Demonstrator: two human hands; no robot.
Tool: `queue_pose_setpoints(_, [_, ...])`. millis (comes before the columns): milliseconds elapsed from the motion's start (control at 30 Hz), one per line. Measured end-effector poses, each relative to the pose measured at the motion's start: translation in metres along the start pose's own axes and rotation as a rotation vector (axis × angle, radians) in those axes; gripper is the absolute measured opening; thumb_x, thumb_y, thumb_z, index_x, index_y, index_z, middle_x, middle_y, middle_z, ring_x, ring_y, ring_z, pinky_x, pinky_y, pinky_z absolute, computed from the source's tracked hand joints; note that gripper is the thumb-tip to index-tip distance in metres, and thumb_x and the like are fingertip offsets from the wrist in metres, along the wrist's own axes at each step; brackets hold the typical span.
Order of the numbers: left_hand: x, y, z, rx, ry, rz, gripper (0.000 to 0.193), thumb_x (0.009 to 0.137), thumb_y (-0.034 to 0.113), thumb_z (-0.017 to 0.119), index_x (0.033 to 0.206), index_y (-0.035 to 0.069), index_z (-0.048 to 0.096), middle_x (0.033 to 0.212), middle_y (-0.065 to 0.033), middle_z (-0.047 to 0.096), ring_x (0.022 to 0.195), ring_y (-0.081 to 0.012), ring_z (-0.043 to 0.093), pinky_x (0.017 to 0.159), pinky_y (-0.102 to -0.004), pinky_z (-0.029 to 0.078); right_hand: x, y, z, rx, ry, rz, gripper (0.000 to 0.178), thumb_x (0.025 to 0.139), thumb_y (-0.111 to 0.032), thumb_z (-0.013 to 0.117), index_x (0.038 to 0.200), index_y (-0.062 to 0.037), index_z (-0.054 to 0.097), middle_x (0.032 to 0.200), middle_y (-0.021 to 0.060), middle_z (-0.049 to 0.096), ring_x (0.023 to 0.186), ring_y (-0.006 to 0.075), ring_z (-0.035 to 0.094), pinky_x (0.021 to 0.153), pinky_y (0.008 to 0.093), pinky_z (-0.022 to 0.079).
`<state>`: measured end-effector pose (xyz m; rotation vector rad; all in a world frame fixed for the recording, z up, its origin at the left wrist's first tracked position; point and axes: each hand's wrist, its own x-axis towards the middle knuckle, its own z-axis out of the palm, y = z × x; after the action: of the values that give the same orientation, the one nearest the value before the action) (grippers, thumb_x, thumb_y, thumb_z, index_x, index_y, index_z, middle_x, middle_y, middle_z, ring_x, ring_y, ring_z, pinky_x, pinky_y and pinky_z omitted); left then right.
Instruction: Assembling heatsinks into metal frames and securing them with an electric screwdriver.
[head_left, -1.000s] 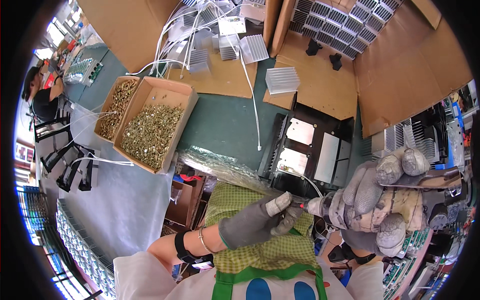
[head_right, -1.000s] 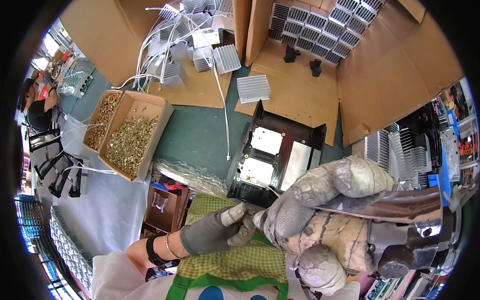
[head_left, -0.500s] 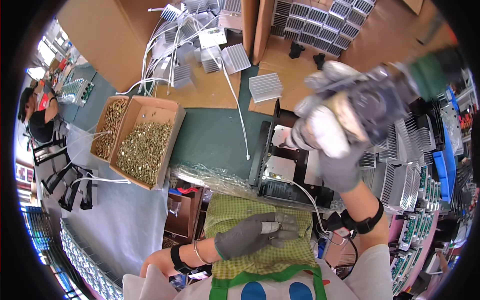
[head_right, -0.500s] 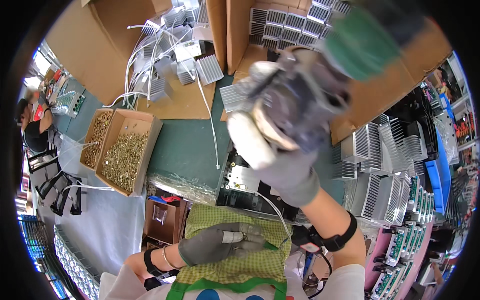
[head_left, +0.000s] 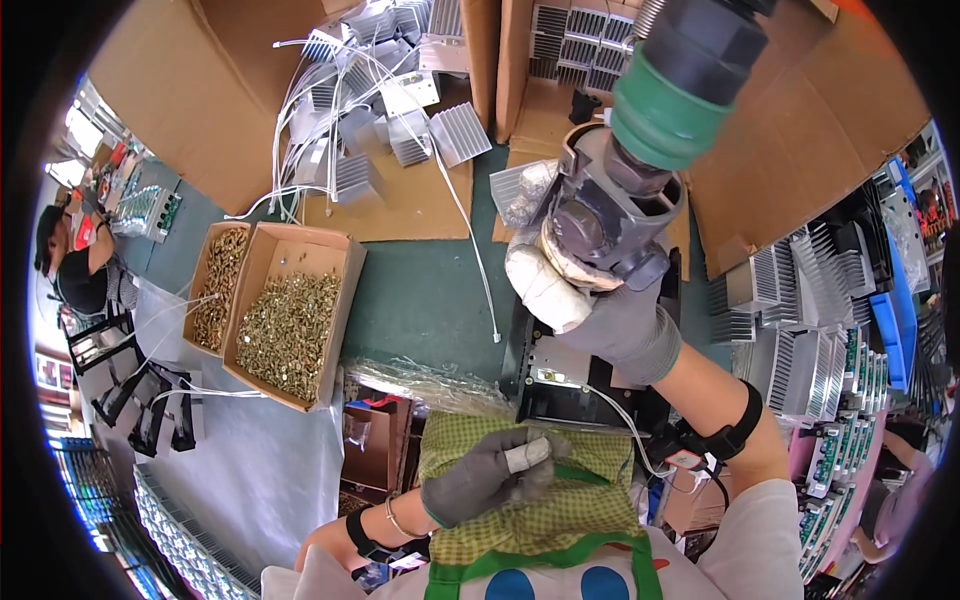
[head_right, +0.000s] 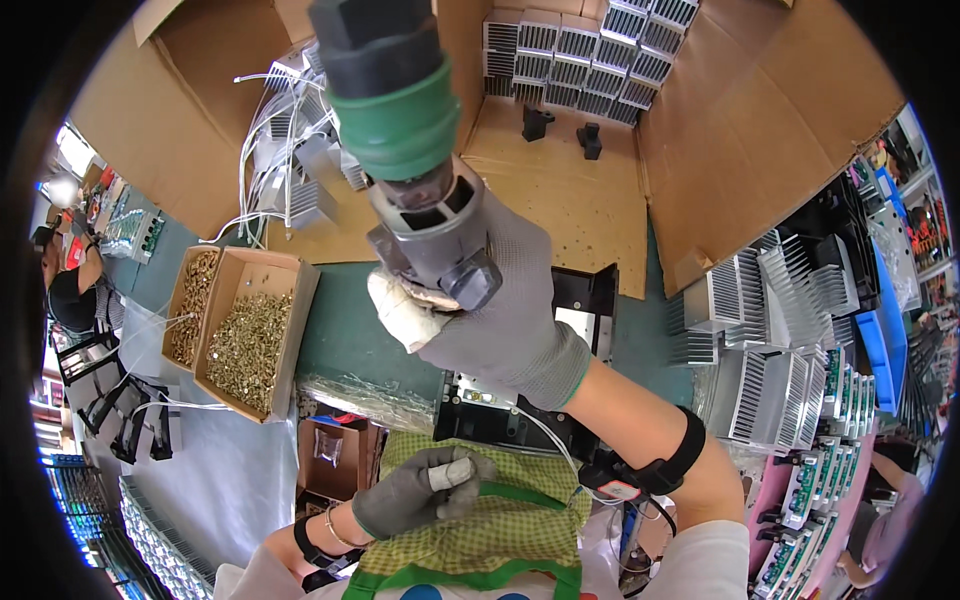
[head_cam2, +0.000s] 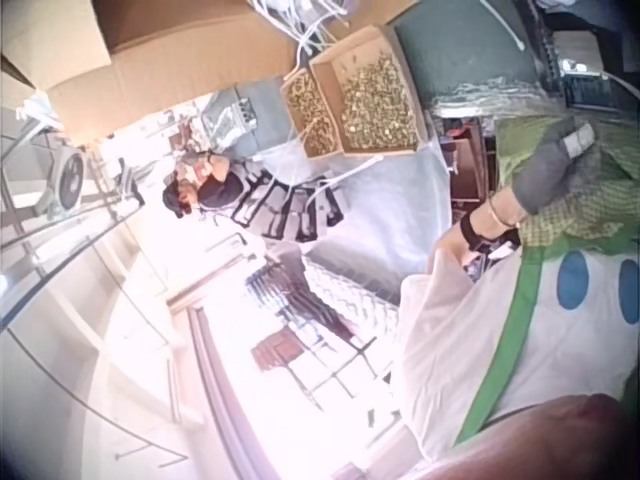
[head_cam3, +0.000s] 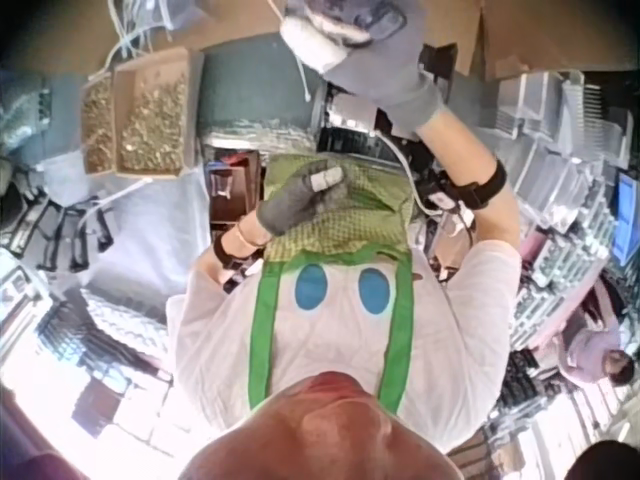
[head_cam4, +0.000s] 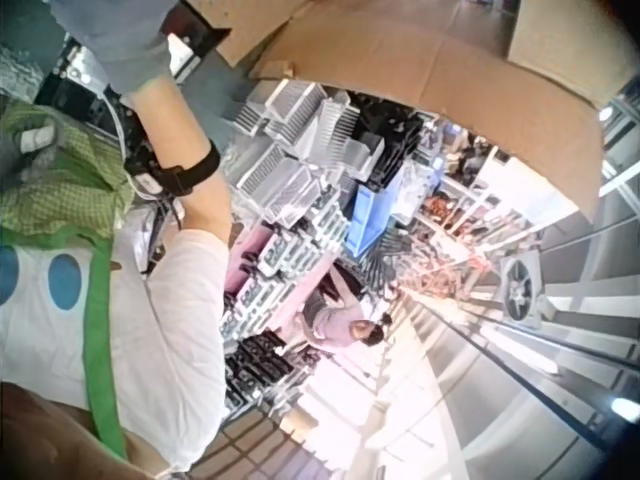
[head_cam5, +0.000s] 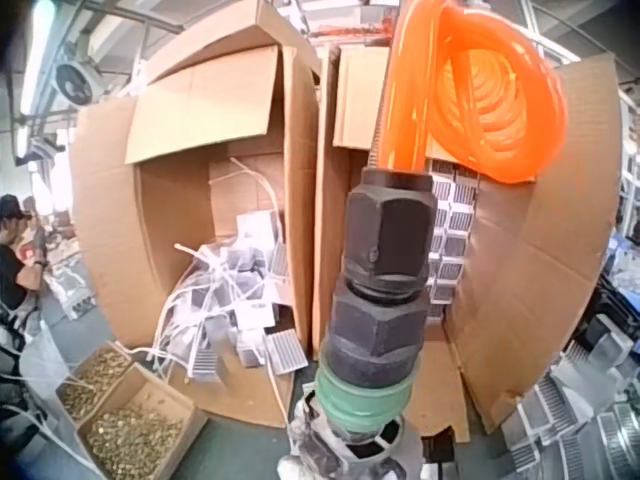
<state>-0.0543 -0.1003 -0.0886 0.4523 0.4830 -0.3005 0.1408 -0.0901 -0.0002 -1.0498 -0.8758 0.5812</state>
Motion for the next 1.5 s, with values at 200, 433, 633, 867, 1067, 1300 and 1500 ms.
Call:
queue_pose_setpoints(200, [-0.005,0.005,0.02,0.055,0.102,0.126,0.035,0.092,0.03,0.054,0.112,0.001,0.052,0.085,-0.0034,0.055,0.072,-0.0118,0.052,0.058,-0.0237,0.038,-0.001,0.004,0.003,-0.147,-0.086,-0.066,0.047,0.073,-0.007,0.071,0.113,-0.0049,0.047,0.093,0.005,0.06,0.076,0.0152,0.06,0.072,0.0347,0.05])
queue_pose_setpoints(433, [-0.003,-0.002,0.025,-0.01,0.023,0.174,0.026,0.089,0.03,0.059,0.1,0.007,0.054,0.081,-0.0008,0.052,0.066,-0.0109,0.045,0.059,-0.0243,0.036,-0.02,-0.018,-0.024,0.049,-0.111,-0.022,0.055,0.077,-0.006,0.07,0.123,-0.0067,0.04,0.102,0.0066,0.056,0.077,0.0213,0.059,0.074,0.0443,0.051])
queue_pose_setpoints(633, [0.0,0.0,0.021,-0.13,-0.1,0.198,0.028,0.091,0.035,0.056,0.097,0.007,0.053,0.076,0.0011,0.046,0.065,-0.0089,0.04,0.057,-0.022,0.033,-0.07,-0.079,-0.035,0.275,-0.265,-0.014,0.062,0.08,-0.005,0.068,0.131,-0.0082,0.034,0.109,0.0079,0.053,0.078,0.0264,0.058,0.076,0.0526,0.052])
queue_pose_setpoints(867, [0.009,-0.006,0.026,-0.181,-0.112,0.179,0.033,0.091,0.04,0.053,0.088,0.007,0.053,0.072,-0.0003,0.047,0.059,-0.0091,0.039,0.052,-0.0224,0.032,-0.092,-0.067,-0.041,0.436,-0.425,0.045,0.068,0.081,-0.005,0.067,0.135,-0.0095,0.026,0.117,0.0079,0.048,0.082,0.0286,0.058,0.078,0.0572,0.053])
queue_pose_setpoints(1067, [0.015,-0.015,0.013,-0.218,-0.183,0.158,0.031,0.091,0.04,0.053,0.1,0.01,0.057,0.074,-0.0017,0.053,0.058,-0.0112,0.043,0.058,-0.0262,0.034,-0.098,-0.071,-0.043,0.39,-0.358,0.039,0.07,0.078,-0.005,0.07,0.134,-0.0097,0.029,0.11,0.0096,0.05,0.078,0.0283,0.059,0.074,0.0565,0.054])
queue_pose_setpoints(1300, [0.007,-0.007,0.029,-0.049,-0.03,0.104,0.047,0.098,0.043,0.035,0.118,0.003,0.05,0.099,-0.0044,0.055,0.089,-0.0135,0.054,0.079,-0.0289,0.043,-0.049,-0.022,-0.051,0.704,-0.141,0.016,0.028,0.091,-0.021,0.053,0.114,-0.0099,0.043,0.089,0.0105,0.052,0.059,0.0184,0.049,0.049,0.0395,0.047])
queue_pose_setpoints(1500, [0.007,-0.011,0.013,-0.022,0.003,0.066,0.048,0.095,0.04,0.043,0.127,0.004,0.045,0.109,-0.0057,0.054,0.092,-0.016,0.052,0.08,-0.0312,0.042,0.018,-0.007,-0.026,0.214,0.108,-0.061,0.041,0.069,0.001,0.072,0.107,-0.0032,0.055,0.097,0.0047,0.062,0.086,0.0092,0.059,0.074,0.0244,0.049])
